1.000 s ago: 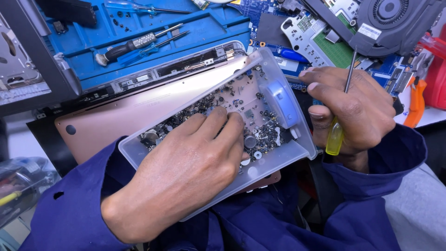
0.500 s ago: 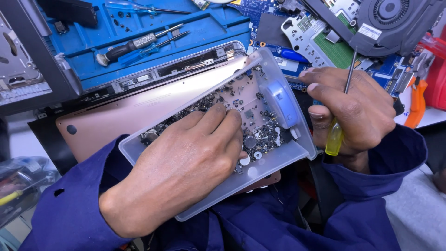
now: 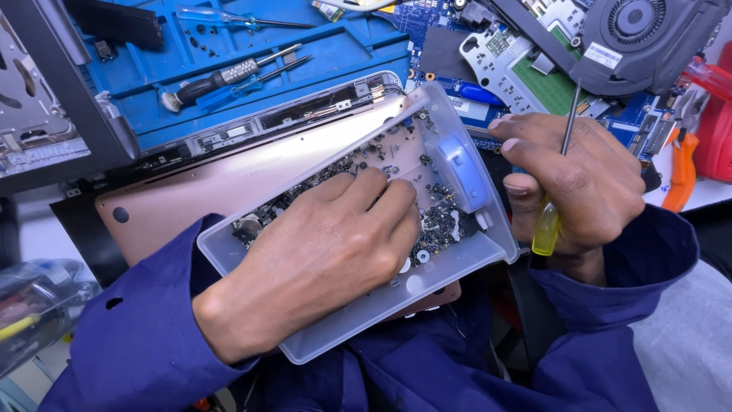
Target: The person is disassembling a MacBook laptop, using a screwdriver to remove screws and sorting through a plastic container of small electronic parts.
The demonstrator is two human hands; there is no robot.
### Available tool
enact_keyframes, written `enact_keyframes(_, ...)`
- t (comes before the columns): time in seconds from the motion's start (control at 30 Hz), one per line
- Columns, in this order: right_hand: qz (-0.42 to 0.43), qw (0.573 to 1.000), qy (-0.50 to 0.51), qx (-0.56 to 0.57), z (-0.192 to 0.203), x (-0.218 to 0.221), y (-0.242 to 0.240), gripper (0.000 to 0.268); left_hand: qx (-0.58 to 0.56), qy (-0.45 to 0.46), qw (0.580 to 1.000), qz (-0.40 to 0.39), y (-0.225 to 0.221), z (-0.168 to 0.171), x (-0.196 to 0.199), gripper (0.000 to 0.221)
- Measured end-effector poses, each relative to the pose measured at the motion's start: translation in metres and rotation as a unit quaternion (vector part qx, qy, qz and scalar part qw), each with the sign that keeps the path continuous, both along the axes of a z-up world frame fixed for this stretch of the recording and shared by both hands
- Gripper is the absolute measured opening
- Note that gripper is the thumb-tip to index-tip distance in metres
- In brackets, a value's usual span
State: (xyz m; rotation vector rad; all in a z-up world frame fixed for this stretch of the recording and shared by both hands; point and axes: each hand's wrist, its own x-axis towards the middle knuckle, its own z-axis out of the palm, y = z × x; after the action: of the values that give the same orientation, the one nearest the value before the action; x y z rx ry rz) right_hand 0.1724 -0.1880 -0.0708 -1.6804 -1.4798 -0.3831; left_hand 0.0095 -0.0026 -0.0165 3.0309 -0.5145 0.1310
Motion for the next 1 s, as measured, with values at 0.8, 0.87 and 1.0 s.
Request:
enact_keyframes(0.8, 0.004, 1.000, -0.005, -0.005, 0.001, 0.000, 0.000, 0.036, 0.051, -0.056, 0.997, 0.026, -0.008, -0.009, 0.005, 0.017)
enact_keyframes(0.87, 0.002, 1.000, -0.002, -0.001, 0.001, 0.000, 0.000, 0.036, 0.060, -0.057, 0.996, 0.028, -0.007, -0.008, 0.005, 0.019)
enact_keyframes(1.0, -0.002, 1.000, 0.003, 0.006, 0.001, -0.001, 0.002, 0.038, 0.074, -0.054, 0.995, 0.032, -0.006, -0.009, 0.005, 0.015)
